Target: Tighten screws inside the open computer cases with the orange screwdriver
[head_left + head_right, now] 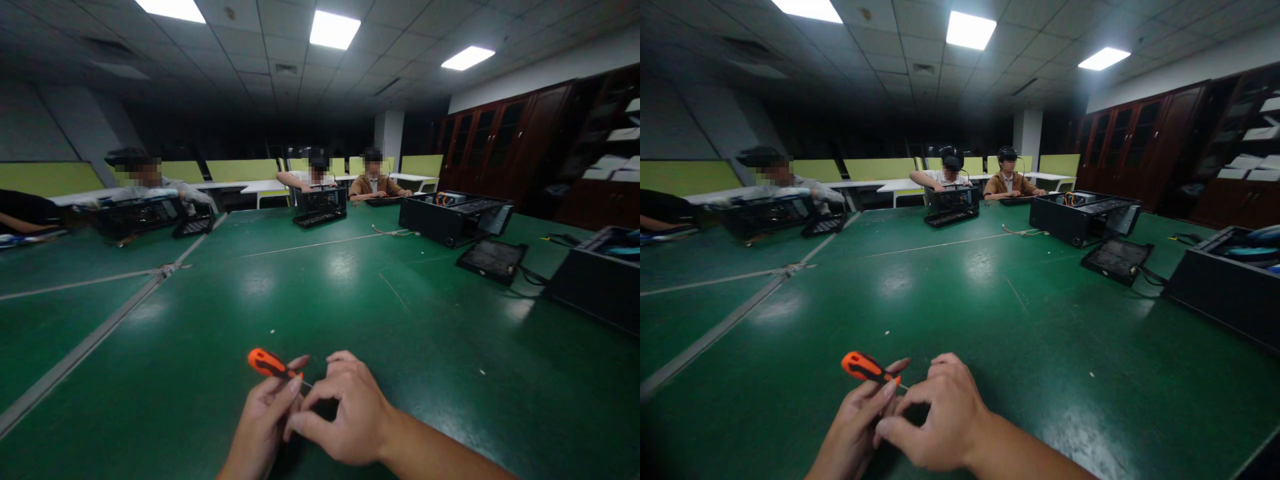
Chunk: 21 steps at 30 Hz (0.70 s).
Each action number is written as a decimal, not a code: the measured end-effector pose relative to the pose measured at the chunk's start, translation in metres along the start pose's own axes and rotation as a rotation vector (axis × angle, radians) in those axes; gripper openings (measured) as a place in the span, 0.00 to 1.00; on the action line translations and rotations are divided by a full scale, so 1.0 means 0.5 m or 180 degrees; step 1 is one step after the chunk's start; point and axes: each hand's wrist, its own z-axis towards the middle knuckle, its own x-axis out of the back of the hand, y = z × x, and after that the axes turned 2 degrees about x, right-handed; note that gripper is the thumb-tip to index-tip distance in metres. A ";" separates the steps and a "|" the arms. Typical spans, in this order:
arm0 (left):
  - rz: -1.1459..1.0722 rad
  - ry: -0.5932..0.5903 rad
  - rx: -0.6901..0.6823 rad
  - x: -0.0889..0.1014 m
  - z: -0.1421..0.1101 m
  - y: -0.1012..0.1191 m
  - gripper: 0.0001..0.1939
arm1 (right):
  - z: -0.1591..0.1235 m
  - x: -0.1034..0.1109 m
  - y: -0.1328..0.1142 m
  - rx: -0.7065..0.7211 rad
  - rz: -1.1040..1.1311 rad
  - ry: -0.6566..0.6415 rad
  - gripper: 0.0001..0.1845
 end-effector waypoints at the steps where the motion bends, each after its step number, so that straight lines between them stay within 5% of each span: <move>1: -0.0031 0.0072 -0.0016 0.001 -0.002 0.000 0.34 | 0.003 0.008 -0.004 -0.0010 -0.0049 0.0035 0.07; 3: -0.0019 0.0110 -0.0049 0.003 -0.005 -0.002 0.35 | 0.006 0.022 -0.007 -0.0016 -0.0049 0.0010 0.09; 11: 0.1237 -0.0725 -0.0653 0.003 -0.018 -0.007 0.31 | 0.008 0.014 0.024 -0.0514 -0.0226 0.0252 0.20; 15: 0.1378 -0.0719 -0.0863 -0.002 -0.025 0.000 0.31 | 0.015 -0.009 0.042 -0.0677 0.0988 0.0569 0.23; 21: 0.1422 -0.0905 -0.1175 0.008 -0.021 -0.005 0.32 | 0.035 -0.021 0.061 -0.1575 0.2763 0.1022 0.24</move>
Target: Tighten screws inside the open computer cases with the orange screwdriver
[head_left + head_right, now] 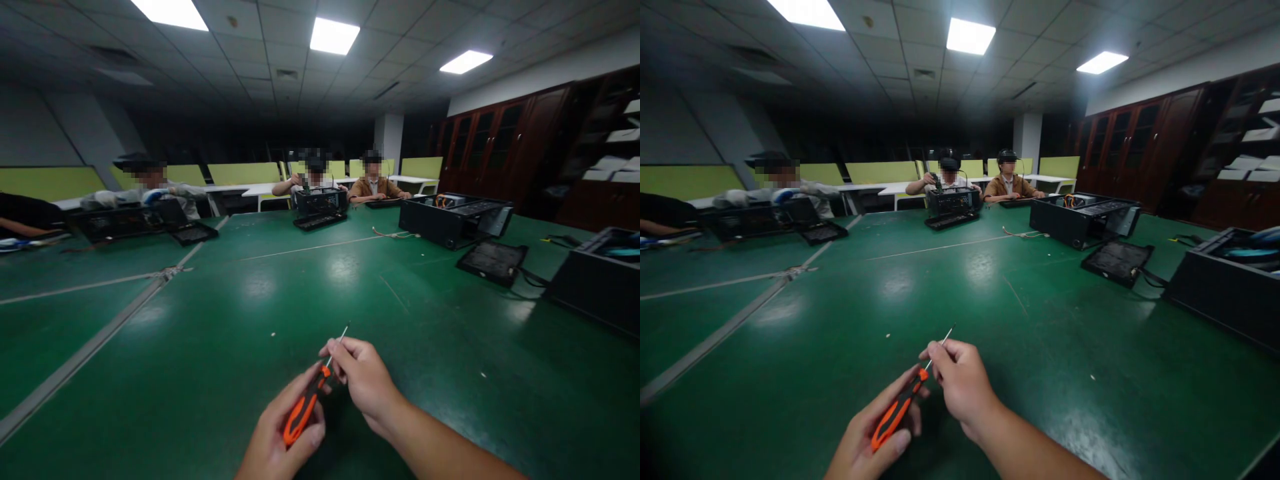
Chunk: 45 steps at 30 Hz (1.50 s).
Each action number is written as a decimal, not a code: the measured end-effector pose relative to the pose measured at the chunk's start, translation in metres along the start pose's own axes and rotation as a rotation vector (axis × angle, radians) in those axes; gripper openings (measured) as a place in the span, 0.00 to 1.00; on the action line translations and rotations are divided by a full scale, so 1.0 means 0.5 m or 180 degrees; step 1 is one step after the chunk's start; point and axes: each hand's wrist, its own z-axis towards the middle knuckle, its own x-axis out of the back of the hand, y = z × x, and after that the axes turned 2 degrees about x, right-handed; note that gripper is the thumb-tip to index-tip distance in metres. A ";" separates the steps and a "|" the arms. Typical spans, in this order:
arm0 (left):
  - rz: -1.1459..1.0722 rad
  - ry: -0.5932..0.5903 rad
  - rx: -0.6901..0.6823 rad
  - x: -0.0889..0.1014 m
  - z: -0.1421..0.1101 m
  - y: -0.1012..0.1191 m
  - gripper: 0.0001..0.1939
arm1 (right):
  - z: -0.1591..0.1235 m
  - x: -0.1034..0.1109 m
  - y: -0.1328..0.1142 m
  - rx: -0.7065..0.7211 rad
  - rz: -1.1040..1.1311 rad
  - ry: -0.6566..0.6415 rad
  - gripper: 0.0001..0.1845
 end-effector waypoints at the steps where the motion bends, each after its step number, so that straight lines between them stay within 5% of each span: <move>1: 0.0037 0.0013 -0.0069 -0.001 0.002 -0.001 0.28 | 0.004 0.002 -0.002 -0.0015 0.0097 0.0108 0.24; 5: 0.0496 -0.0012 -0.0021 -0.007 0.012 0.002 0.09 | 0.004 0.006 -0.013 0.0082 0.0286 0.0304 0.21; 10: 0.0469 0.0211 0.0168 -0.011 0.015 -0.001 0.14 | -0.043 0.000 -0.023 0.0638 -0.0212 -0.0544 0.13; 14: -0.0681 0.0655 0.0397 -0.006 0.012 -0.023 0.22 | -0.070 0.000 -0.025 0.0848 -0.0427 -0.1403 0.15; 19: -0.0803 0.1026 0.0394 0.006 0.021 -0.031 0.23 | -0.060 -0.009 -0.004 0.0396 -0.1372 -0.1117 0.05; 22: -0.0315 0.1165 0.0332 0.008 0.021 -0.014 0.20 | -0.050 -0.006 0.009 0.0636 -0.1911 -0.1253 0.12; 26: 0.0285 0.0712 0.0120 -0.006 0.003 0.012 0.15 | -0.043 0.007 0.012 0.0958 -0.2460 -0.1070 0.20; 30: 0.0672 0.0057 -0.0076 -0.020 -0.017 0.016 0.14 | -0.029 0.017 0.013 0.0643 -0.1938 -0.0858 0.27; 37: 0.0722 0.0257 -0.0161 -0.002 -0.015 -0.007 0.17 | -0.022 0.019 -0.009 0.0581 -0.0412 -0.1219 0.19; 41: 0.0617 0.0243 -0.0307 -0.008 -0.004 0.005 0.08 | -0.029 0.021 -0.016 0.0746 -0.0379 -0.1290 0.18; 45: 0.0399 -0.0188 -0.0332 -0.017 0.000 0.012 0.10 | -0.025 0.021 -0.010 0.0844 -0.0736 -0.0874 0.14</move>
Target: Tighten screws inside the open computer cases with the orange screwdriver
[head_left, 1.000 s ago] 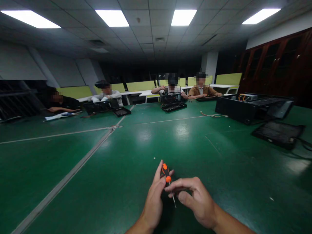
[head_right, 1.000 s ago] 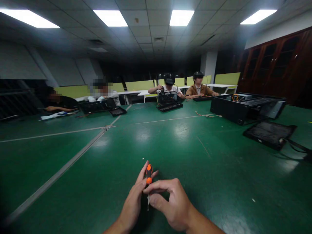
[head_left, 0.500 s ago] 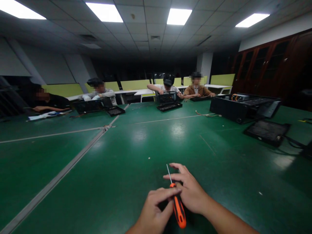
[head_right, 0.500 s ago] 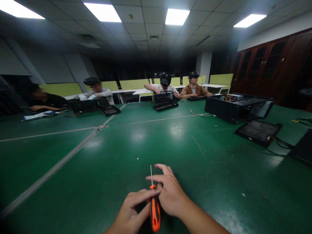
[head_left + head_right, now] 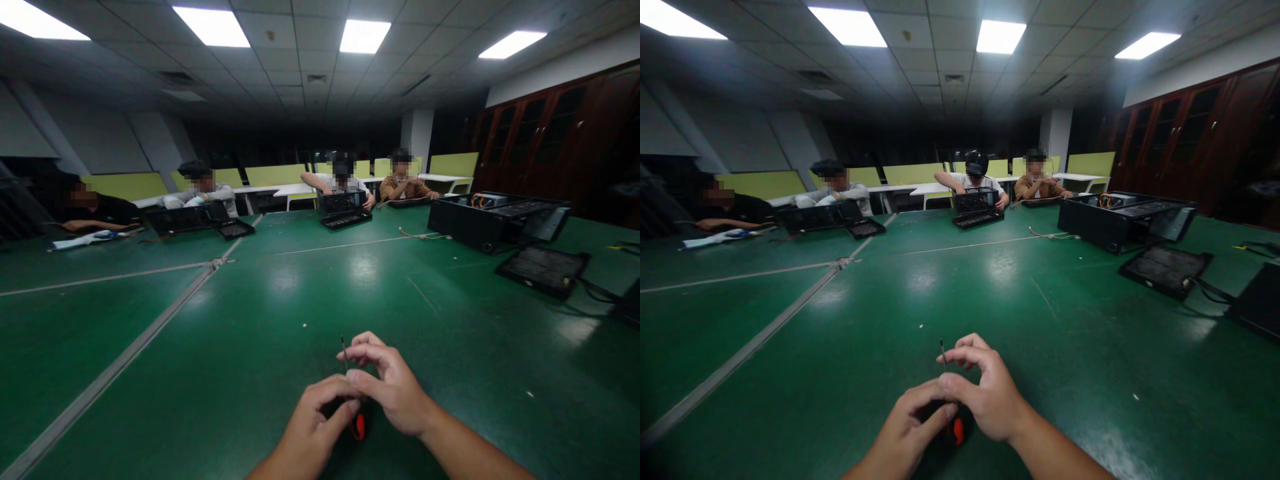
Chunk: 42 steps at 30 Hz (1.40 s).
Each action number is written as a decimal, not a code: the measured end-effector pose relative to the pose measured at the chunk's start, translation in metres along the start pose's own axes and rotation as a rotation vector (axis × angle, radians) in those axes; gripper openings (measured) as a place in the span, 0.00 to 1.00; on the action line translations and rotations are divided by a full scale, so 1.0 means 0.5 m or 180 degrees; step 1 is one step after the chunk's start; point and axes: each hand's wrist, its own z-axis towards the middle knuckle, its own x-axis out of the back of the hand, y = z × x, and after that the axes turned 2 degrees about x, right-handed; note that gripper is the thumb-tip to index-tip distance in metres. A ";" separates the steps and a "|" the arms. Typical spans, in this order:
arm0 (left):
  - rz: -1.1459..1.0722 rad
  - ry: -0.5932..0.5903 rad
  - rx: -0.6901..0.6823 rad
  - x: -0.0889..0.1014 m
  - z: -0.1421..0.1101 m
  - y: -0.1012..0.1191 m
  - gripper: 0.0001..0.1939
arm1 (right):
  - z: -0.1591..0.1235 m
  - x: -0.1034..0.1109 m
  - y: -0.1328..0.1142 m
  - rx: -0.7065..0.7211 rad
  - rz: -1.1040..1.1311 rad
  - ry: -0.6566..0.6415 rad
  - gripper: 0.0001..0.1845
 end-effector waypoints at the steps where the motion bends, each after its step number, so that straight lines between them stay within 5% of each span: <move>1: -0.0068 -0.0123 -0.0014 -0.001 0.000 0.000 0.11 | 0.001 -0.001 0.002 -0.0078 -0.0071 0.0105 0.12; 5: 0.0009 -0.0077 0.0002 -0.001 0.002 -0.005 0.16 | -0.004 -0.010 -0.001 -0.0327 0.0172 0.0270 0.08; 9: 0.0177 0.0416 0.0414 0.009 0.014 -0.026 0.11 | -0.018 -0.019 -0.028 0.0008 0.0087 -0.0103 0.06; 15: -0.1260 0.0707 0.0827 0.025 0.019 -0.061 0.23 | -0.026 -0.036 -0.028 -0.0105 -0.0694 -0.0654 0.04; 22: -0.0600 0.0960 0.0564 0.025 0.014 -0.039 0.19 | -0.022 -0.037 0.004 0.0155 -0.1270 -0.0686 0.14; 27: -0.0354 0.0733 0.0262 0.023 0.013 -0.030 0.13 | -0.015 -0.025 0.001 0.0150 -0.1544 -0.0341 0.19; 37: -0.0225 0.0425 0.0207 0.012 0.004 -0.019 0.16 | 0.004 -0.022 0.040 -0.1298 0.1154 -0.0175 0.17; 42: -0.0065 0.0186 0.0294 0.009 0.006 -0.014 0.16 | 0.000 -0.018 0.034 -0.1169 0.1697 -0.0127 0.14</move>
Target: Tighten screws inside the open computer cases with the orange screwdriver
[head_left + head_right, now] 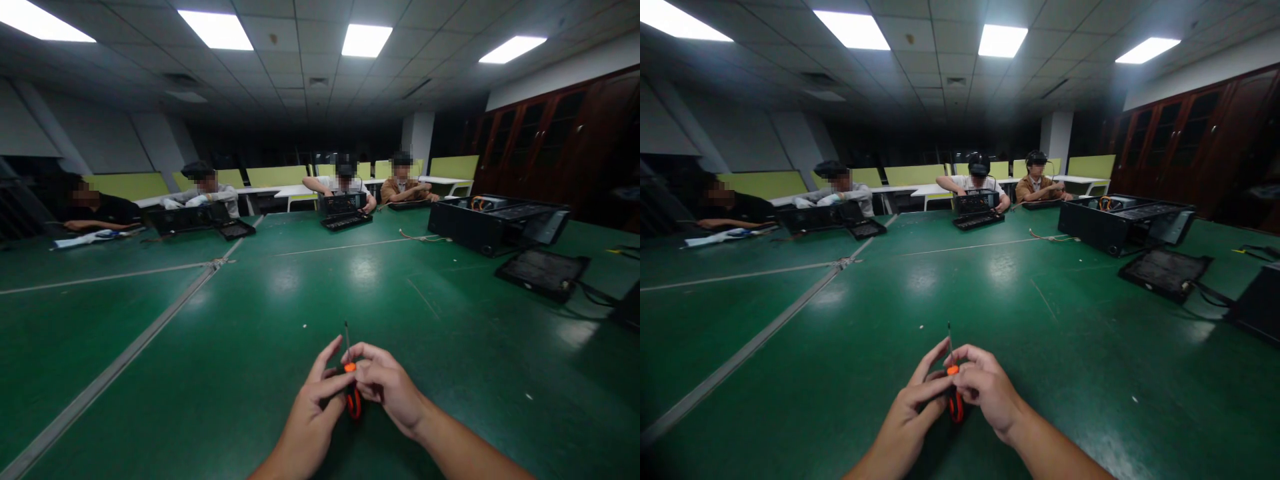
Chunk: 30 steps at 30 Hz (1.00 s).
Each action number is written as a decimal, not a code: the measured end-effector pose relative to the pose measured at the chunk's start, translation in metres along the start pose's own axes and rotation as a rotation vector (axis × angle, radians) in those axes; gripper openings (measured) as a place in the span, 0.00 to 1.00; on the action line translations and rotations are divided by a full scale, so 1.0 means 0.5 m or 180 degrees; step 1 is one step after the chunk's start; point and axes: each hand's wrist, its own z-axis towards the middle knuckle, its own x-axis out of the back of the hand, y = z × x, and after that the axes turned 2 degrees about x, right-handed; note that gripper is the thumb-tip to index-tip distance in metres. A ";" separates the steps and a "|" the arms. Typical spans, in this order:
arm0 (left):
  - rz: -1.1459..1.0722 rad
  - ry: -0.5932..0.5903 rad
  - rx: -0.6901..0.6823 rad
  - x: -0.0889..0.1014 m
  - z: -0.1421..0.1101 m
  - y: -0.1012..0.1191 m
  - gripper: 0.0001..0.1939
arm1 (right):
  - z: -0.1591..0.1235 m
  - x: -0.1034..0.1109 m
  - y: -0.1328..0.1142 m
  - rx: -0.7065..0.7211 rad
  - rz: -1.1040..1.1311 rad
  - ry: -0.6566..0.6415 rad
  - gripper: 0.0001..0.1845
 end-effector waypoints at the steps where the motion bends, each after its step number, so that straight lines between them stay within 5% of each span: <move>1: 0.0072 -0.0037 -0.0006 0.000 0.001 -0.001 0.17 | -0.001 0.000 -0.005 0.0079 -0.0069 0.0013 0.14; 6: 0.0163 0.0114 0.0081 0.007 0.012 -0.012 0.19 | -0.014 -0.016 -0.033 0.0751 -0.1495 0.0098 0.09; 10: -0.0410 0.0270 0.0358 0.013 0.020 -0.006 0.22 | -0.033 -0.036 -0.042 0.1146 -0.2075 -0.0281 0.12; 15: -0.0845 0.0412 0.0570 0.014 0.024 -0.007 0.24 | -0.046 -0.038 -0.032 0.1216 -0.2769 -0.0827 0.14; 19: -0.0937 0.0788 0.0623 0.015 0.024 -0.018 0.18 | -0.041 -0.031 -0.018 0.1036 -0.3430 -0.0886 0.14; 22: -0.0782 0.0875 0.0552 0.016 0.021 -0.014 0.16 | -0.033 -0.029 -0.019 0.1007 -0.3388 -0.0839 0.13; 30: 0.0637 0.0308 -0.0452 0.011 0.008 0.005 0.09 | -0.003 0.004 -0.006 0.0397 -0.2755 -0.0255 0.26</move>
